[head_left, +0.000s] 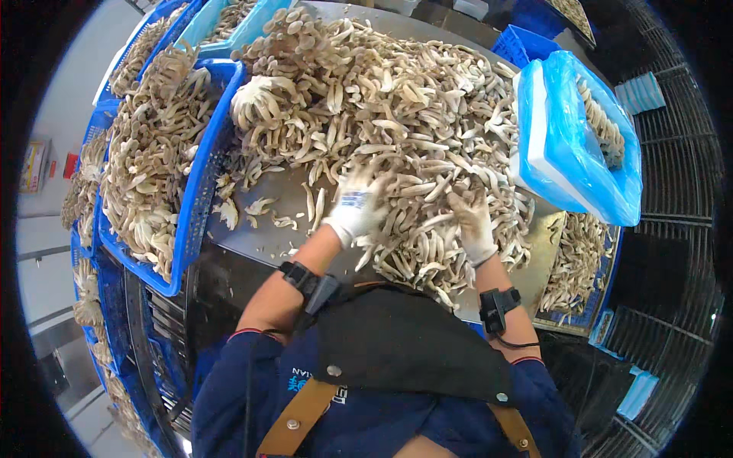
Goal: Inspecting and sorting a large quantity of mushrooms on an industrial processing table.
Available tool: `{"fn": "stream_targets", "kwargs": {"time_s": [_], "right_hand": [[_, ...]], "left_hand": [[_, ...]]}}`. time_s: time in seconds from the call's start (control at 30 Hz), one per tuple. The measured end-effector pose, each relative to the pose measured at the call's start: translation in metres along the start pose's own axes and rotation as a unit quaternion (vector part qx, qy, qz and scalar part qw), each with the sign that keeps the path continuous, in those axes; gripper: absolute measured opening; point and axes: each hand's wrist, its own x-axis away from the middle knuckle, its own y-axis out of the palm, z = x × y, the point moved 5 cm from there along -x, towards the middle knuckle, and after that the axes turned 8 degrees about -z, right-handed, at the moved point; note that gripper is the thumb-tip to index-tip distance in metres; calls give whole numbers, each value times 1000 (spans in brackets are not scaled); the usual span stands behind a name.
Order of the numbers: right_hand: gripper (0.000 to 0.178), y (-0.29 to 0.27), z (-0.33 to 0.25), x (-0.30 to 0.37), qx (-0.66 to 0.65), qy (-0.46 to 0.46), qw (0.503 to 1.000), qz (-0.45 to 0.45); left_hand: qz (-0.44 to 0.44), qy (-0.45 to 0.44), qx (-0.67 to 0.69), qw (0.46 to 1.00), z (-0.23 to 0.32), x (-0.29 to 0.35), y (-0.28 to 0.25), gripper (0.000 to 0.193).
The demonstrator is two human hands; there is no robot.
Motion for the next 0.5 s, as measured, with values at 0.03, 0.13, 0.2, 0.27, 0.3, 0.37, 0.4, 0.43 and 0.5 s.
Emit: {"fn": "stream_targets", "kwargs": {"time_s": [0.03, 0.13, 0.2, 0.27, 0.3, 0.37, 0.4, 0.43, 0.5], "right_hand": [[45, -10, -3, 0, 0, -2, 1000, 5], [41, 11, -29, 16, 690, -257, 677, 2], [46, 8, -19, 23, 434, -121, 892, -40], [50, 14, 6, 32, 164, 103, 977, -90], [41, -4, 39, 31, 60, 110, 990, -64], [34, 12, 51, 16, 524, -48, 837, -152], [25, 16, 42, 13, 498, -147, 847, -112], [20, 1, 39, 15, 286, -64, 952, -85], [20, 16, 9, 31, 72, -17, 997, -1]], "left_hand": [[-123, -68, -60, 988, -13, 5, 0, 68], [-240, -99, 3, 966, -55, 20, 21, 68], [-241, -158, 174, 942, -41, 17, 4, 63], [-164, -164, 467, 853, -25, 17, 30, 69], [-109, -141, 625, 760, 8, 11, 28, 72], [-231, -68, 584, 775, 52, -1, 27, 81], [-136, -32, 639, 756, 65, -6, 12, 77], [-130, -93, 694, 702, 60, -5, 19, 71], [-81, -106, 795, 592, 38, -7, 18, 63]]}}
